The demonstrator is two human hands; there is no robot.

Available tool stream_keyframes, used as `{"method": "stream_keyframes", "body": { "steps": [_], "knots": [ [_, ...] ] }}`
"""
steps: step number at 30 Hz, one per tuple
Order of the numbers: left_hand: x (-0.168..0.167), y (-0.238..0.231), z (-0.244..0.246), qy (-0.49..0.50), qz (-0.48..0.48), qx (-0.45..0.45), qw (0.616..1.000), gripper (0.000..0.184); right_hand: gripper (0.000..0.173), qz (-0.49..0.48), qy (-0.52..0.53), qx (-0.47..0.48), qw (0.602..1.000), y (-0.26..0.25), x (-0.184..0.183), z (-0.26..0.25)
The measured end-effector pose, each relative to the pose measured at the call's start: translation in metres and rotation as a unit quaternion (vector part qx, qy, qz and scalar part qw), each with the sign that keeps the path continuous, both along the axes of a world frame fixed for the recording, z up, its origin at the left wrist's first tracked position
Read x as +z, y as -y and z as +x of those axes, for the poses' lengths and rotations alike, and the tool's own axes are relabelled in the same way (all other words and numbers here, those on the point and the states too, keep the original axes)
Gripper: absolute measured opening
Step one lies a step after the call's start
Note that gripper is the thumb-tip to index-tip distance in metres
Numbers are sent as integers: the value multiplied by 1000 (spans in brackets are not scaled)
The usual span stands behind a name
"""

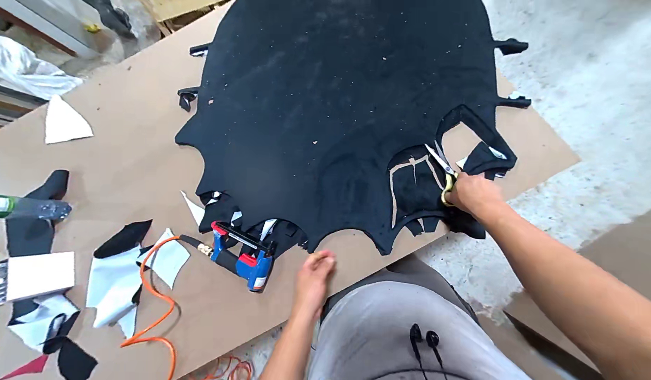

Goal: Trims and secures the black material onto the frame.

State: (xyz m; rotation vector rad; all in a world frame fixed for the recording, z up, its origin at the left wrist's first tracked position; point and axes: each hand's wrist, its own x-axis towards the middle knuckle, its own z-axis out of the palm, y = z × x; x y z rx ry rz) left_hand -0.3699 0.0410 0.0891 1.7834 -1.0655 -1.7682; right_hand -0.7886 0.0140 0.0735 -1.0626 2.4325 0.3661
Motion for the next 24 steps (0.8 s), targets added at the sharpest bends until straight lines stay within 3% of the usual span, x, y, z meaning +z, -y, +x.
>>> {"method": "stream_keyframes", "body": {
  "steps": [2,4,7,10,13,17,21,24],
  "knots": [
    [-18,2,-50,-121,112,50,985,40,42,-25,42,-2,999,-11,14,-13],
    [-27,9,-83,-165,164,83,969,46,39,-62,162,-27,985,-39,38,-15],
    [-29,17,-103,-199,185,127,954,43,37,-44,414,-110,903,-86,78,16],
    [-43,22,-114,-205,205,151,945,40,44,4,563,-169,809,-107,93,48],
    [-50,25,-132,-158,197,146,956,44,48,53,609,-180,771,-101,90,60],
    [-65,21,-146,-71,163,173,969,40,65,121,633,-155,749,-76,86,49],
    [-63,19,-144,-47,150,155,975,36,58,150,653,-165,723,-60,78,56],
    [-57,19,-140,-34,161,139,977,37,57,146,648,-180,726,-57,70,74]
  ]
}}
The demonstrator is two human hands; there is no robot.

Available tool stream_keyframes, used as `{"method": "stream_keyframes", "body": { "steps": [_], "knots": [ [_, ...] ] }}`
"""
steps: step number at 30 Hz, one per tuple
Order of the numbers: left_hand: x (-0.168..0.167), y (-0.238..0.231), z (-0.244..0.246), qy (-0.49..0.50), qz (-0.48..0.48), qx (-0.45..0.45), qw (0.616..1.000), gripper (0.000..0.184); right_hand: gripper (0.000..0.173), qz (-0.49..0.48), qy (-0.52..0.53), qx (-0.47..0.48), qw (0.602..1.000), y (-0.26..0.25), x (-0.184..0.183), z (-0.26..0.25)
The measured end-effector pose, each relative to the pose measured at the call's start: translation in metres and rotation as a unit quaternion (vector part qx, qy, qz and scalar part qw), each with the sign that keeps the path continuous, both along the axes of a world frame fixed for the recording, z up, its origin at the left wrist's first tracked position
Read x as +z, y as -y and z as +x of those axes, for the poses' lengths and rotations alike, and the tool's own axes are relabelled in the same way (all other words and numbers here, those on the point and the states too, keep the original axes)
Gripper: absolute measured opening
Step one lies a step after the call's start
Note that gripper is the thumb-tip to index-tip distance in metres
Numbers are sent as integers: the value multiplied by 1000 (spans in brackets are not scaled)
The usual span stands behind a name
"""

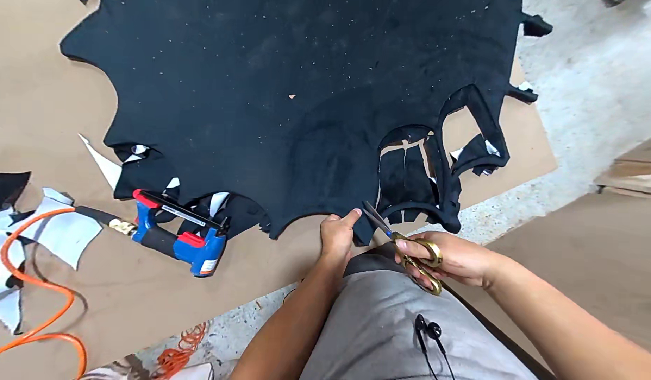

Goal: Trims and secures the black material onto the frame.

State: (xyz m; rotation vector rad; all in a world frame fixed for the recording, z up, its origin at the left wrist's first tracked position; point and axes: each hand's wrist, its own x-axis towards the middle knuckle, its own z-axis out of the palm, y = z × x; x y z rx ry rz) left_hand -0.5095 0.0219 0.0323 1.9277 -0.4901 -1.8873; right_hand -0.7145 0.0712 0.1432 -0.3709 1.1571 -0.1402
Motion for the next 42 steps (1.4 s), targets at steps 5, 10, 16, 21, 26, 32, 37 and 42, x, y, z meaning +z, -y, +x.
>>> {"method": "stream_keyframes", "body": {
  "steps": [5,10,16,21,26,32,37,42],
  "knots": [
    [-9,-2,9,-59,-13,-11,998,30,58,9,-6,-23,1000,10,1,15],
    [-9,-5,11,-76,-29,-4,997,26,56,39,-23,-78,996,17,5,33],
    [-9,-6,17,-74,-35,-43,996,30,53,-11,-133,-101,986,15,-17,69],
    [-28,-5,24,-115,-41,-31,992,31,46,-100,-129,-101,981,-13,-60,74],
    [-28,-9,27,-129,-31,-21,991,45,50,-127,-105,-87,982,-25,-72,81],
    [-33,-3,25,-160,-27,9,987,39,68,-124,-62,-78,987,-40,-62,73],
    [-37,-4,29,-148,-43,-32,988,45,50,-134,-116,-139,974,-4,-71,89],
    [-34,-2,30,-120,-28,-64,990,47,47,-173,-270,-80,944,4,-65,90]
  ]
}}
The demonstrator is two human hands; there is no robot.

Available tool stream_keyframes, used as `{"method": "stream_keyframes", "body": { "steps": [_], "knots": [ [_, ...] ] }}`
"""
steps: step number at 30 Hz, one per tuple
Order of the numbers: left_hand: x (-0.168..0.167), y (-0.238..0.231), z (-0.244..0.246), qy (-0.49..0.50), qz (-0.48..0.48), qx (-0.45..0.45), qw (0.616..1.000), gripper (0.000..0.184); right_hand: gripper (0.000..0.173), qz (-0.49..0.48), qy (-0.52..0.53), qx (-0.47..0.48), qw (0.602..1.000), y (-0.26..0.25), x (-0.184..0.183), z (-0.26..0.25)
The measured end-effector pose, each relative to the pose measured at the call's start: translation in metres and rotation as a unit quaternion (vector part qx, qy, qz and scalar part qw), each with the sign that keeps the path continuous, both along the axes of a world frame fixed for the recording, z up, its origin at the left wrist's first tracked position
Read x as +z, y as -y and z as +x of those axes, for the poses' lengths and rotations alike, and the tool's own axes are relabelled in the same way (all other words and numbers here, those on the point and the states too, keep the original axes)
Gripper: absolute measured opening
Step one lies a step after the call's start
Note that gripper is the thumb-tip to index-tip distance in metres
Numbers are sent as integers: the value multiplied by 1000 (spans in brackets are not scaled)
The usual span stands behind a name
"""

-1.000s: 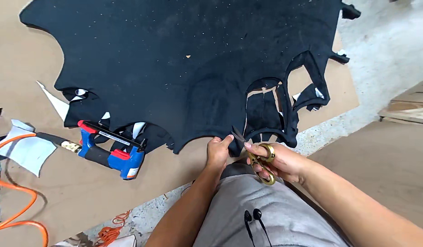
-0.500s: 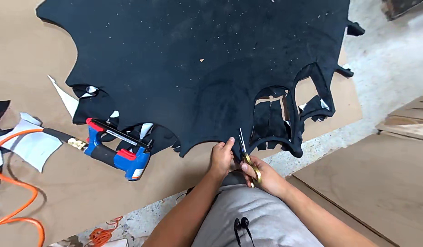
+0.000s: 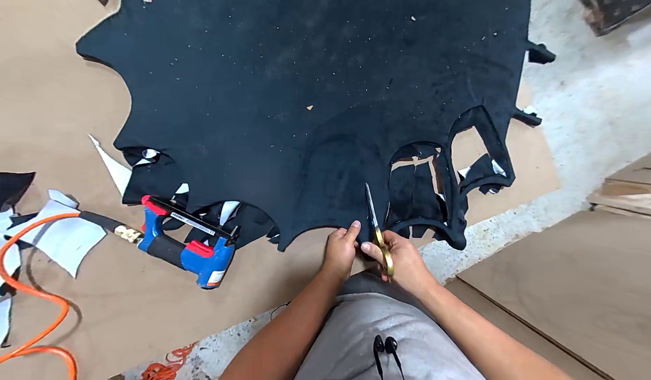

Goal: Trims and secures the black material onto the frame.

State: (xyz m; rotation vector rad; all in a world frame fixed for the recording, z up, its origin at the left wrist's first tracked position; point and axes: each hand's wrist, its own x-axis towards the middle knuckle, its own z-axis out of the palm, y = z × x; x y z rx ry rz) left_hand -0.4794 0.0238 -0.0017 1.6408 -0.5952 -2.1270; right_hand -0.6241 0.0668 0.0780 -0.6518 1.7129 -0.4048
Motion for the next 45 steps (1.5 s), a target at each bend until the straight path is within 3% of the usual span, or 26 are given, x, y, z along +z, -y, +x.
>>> {"method": "stream_keyframes", "body": {
  "steps": [3,4,6,8,9,11,14,16,18,22,24,27,30,32,35,38,40,42,45],
  "knots": [
    [31,19,31,76,3,-166,983,40,49,-16,-72,56,996,-10,28,-40],
    [45,21,53,108,-34,-179,977,35,51,-16,-126,71,989,-5,36,-64],
    [66,16,117,222,-161,-116,955,29,63,0,-247,98,964,20,37,-113],
    [69,16,190,385,-264,-22,884,31,72,-3,-353,103,930,53,25,-157],
    [71,17,223,462,-268,-9,845,40,78,-8,-383,104,918,68,22,-169],
    [71,18,274,555,-192,-25,809,59,73,-65,-425,103,897,85,20,-159],
    [51,18,296,536,-39,4,843,69,51,-202,-398,167,879,66,-12,-94],
    [43,25,287,468,19,73,880,75,51,-273,-365,240,857,38,-62,-51],
    [41,42,280,436,54,109,892,80,48,-332,-374,242,831,28,-96,-34],
    [41,46,283,408,-36,163,898,61,43,-369,-390,223,814,60,-101,-46],
    [43,43,277,336,-115,230,906,48,46,-369,-399,209,813,83,-104,-54],
    [51,48,284,219,-113,296,923,39,57,-338,-424,158,825,107,-108,-56],
    [63,70,282,189,-48,239,951,50,63,-301,-434,142,837,117,-112,-58],
    [77,75,265,253,-73,214,941,38,62,-293,-432,130,843,118,-111,-54],
    [109,68,217,329,-265,160,892,34,60,-290,-438,103,845,120,-113,-52],
    [125,84,155,175,-417,44,891,46,62,-283,-426,123,851,118,-112,-53],
    [115,107,96,151,-460,-21,875,46,66,-281,-407,150,856,113,-107,-54],
    [90,128,40,145,-502,-78,849,33,69,-286,-411,158,851,107,-107,-56],
    [61,145,-13,167,-531,-150,817,24,69,-292,-413,152,849,104,-110,-56]
  ]
}}
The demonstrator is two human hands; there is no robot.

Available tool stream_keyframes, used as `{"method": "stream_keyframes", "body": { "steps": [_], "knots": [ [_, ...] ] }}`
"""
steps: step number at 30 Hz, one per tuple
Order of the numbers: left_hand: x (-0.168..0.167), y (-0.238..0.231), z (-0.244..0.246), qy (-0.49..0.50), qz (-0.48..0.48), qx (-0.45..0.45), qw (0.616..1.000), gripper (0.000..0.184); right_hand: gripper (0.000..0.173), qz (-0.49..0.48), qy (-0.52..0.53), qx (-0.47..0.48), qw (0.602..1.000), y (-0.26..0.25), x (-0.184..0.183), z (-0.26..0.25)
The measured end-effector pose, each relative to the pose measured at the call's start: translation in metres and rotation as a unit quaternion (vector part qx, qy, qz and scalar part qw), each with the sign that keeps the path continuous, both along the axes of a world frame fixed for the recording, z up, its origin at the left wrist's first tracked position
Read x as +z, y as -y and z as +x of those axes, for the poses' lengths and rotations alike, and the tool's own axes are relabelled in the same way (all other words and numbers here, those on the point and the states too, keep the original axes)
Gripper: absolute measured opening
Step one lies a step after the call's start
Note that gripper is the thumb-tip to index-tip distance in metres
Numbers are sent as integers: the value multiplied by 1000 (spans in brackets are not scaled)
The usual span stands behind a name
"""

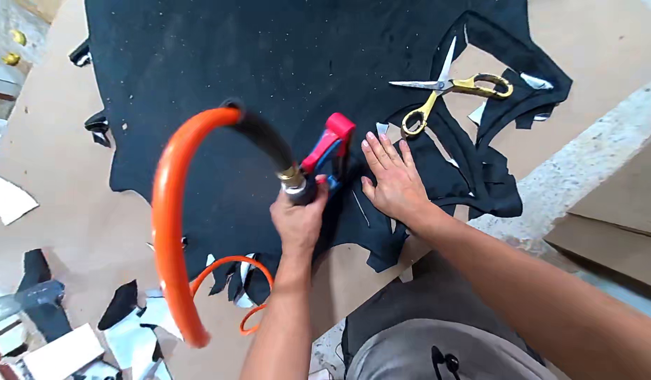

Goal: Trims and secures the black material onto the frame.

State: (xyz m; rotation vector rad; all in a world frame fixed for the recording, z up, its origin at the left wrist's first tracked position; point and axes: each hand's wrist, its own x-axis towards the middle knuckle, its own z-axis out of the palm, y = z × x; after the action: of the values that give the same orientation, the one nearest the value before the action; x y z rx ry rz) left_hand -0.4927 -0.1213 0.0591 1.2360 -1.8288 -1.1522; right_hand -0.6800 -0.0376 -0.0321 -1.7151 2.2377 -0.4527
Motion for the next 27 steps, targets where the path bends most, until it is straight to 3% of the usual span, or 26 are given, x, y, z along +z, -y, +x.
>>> {"method": "stream_keyframes", "body": {
  "steps": [5,9,13,20,27],
  "knots": [
    [-7,11,-21,9,-19,-23,1000,22,66,-21,13,0,1000,1,-3,1],
    [-13,16,-26,-59,-25,-25,998,22,68,6,15,4,1000,2,-1,1],
    [-18,18,-26,-54,-63,-55,995,27,64,-4,-1,-3,1000,3,-1,-1],
    [-39,14,-21,-97,-80,-55,990,17,66,4,-14,6,1000,4,-1,-2],
    [-38,16,3,-118,-39,-131,984,20,62,53,-17,-104,993,-30,5,45]
  ]
}}
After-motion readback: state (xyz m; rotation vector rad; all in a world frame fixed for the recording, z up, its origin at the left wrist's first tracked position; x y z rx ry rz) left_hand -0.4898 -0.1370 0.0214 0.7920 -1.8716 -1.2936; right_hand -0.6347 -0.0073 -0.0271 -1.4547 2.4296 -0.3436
